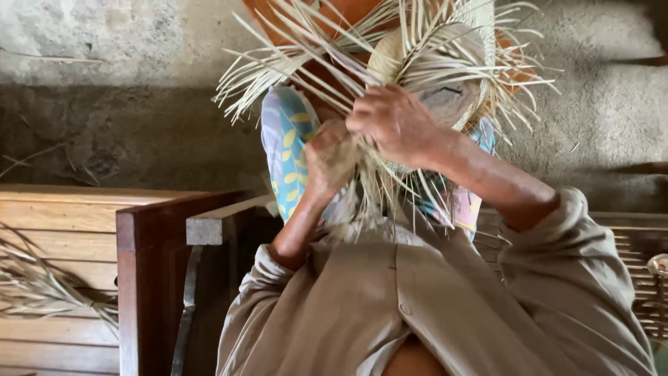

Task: Weaving a hat from dried plant fibers using manual interlacing techniques

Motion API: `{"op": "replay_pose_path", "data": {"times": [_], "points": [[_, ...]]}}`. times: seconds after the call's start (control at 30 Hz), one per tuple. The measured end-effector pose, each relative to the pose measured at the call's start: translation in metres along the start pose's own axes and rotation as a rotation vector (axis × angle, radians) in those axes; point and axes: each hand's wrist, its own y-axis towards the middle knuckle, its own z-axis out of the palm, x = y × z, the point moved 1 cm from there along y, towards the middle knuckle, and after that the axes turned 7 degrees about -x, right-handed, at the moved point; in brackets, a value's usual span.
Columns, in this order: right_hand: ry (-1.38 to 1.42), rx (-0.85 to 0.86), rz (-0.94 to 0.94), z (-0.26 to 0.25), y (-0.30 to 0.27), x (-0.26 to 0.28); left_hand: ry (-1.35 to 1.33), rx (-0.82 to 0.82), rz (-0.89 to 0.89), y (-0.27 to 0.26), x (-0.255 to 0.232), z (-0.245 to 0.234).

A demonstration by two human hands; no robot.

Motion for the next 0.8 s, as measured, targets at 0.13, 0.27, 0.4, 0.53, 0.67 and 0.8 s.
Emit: {"op": "replay_pose_path", "data": {"times": [0.13,0.27,0.4,0.53,0.67,0.8], "points": [[-0.203,-0.121,-0.228,0.010,-0.027,-0.015,-0.264,-0.001,-0.274,-0.010,0.034,0.011],[-0.303,-0.209,-0.234,0.024,-0.033,-0.025,-0.373,0.035,-0.191,-0.009,0.044,0.014],[-0.380,-0.038,-0.178,0.021,-0.020,-0.021,-0.438,0.006,-0.112,-0.008,0.051,0.020],[-0.298,0.199,-0.162,0.017,0.012,-0.030,-0.379,0.151,-0.052,-0.002,0.029,0.004],[0.067,0.258,0.028,0.006,0.018,-0.035,-0.356,0.227,-0.305,-0.009,0.057,0.007],[0.076,0.251,0.039,0.011,0.010,-0.037,-0.335,0.095,0.061,-0.016,0.075,0.020]]}}
